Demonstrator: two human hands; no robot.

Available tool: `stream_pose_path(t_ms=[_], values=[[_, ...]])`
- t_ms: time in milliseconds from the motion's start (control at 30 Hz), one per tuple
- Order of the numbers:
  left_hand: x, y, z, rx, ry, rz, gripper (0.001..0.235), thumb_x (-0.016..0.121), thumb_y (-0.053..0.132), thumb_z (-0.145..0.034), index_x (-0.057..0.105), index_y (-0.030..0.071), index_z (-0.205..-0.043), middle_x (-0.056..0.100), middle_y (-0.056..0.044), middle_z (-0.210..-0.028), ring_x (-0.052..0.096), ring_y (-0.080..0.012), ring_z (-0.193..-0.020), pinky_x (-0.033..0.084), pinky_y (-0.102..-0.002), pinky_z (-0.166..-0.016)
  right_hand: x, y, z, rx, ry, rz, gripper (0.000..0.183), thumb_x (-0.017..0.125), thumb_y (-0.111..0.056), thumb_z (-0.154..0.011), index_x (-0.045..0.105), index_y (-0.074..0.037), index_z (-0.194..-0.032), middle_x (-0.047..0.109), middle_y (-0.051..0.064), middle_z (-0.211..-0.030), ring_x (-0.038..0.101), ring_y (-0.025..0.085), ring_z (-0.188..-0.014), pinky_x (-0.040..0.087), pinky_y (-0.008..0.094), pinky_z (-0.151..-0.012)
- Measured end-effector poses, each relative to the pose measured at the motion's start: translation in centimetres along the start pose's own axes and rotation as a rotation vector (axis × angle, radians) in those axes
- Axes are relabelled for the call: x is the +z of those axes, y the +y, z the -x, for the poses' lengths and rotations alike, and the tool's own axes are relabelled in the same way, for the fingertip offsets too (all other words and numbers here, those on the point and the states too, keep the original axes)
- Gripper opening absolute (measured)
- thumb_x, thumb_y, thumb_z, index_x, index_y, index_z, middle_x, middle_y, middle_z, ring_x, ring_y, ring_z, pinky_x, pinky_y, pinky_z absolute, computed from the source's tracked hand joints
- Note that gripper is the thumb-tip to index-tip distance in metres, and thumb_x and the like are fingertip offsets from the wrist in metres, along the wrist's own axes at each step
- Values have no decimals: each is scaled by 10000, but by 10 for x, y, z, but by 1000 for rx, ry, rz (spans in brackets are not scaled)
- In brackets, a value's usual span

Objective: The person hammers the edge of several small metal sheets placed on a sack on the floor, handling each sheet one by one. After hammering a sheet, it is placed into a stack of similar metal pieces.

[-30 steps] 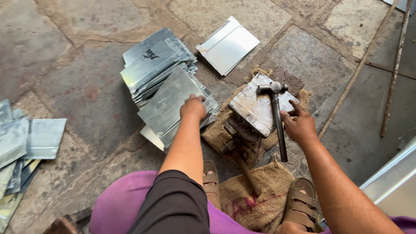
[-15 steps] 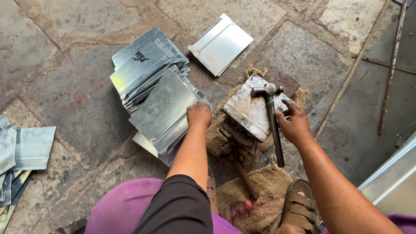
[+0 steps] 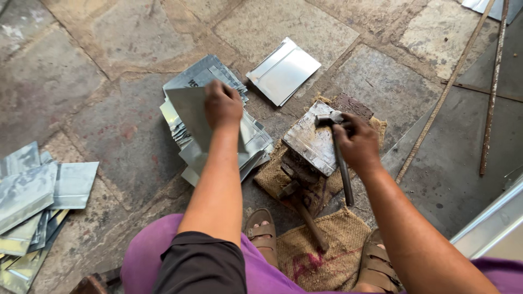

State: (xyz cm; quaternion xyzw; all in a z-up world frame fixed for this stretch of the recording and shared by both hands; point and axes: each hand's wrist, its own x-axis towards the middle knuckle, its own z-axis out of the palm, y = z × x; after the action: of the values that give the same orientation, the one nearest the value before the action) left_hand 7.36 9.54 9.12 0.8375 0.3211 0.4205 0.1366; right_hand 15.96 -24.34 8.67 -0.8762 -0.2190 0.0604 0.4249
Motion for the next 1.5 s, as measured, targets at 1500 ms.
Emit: stream_pose_path(t_ms=[1500], values=[[-122, 157, 43, -509, -814, 581, 532, 774, 510, -865, 763, -9, -985, 786, -117, -866, 689, -187, -722, 560, -323, -679, -64, -95, 65, 276, 218, -1260, 286, 567, -220, -1045, 601, 42, -1155, 699, 149, -997, 708, 229, -796, 654, 366, -758]])
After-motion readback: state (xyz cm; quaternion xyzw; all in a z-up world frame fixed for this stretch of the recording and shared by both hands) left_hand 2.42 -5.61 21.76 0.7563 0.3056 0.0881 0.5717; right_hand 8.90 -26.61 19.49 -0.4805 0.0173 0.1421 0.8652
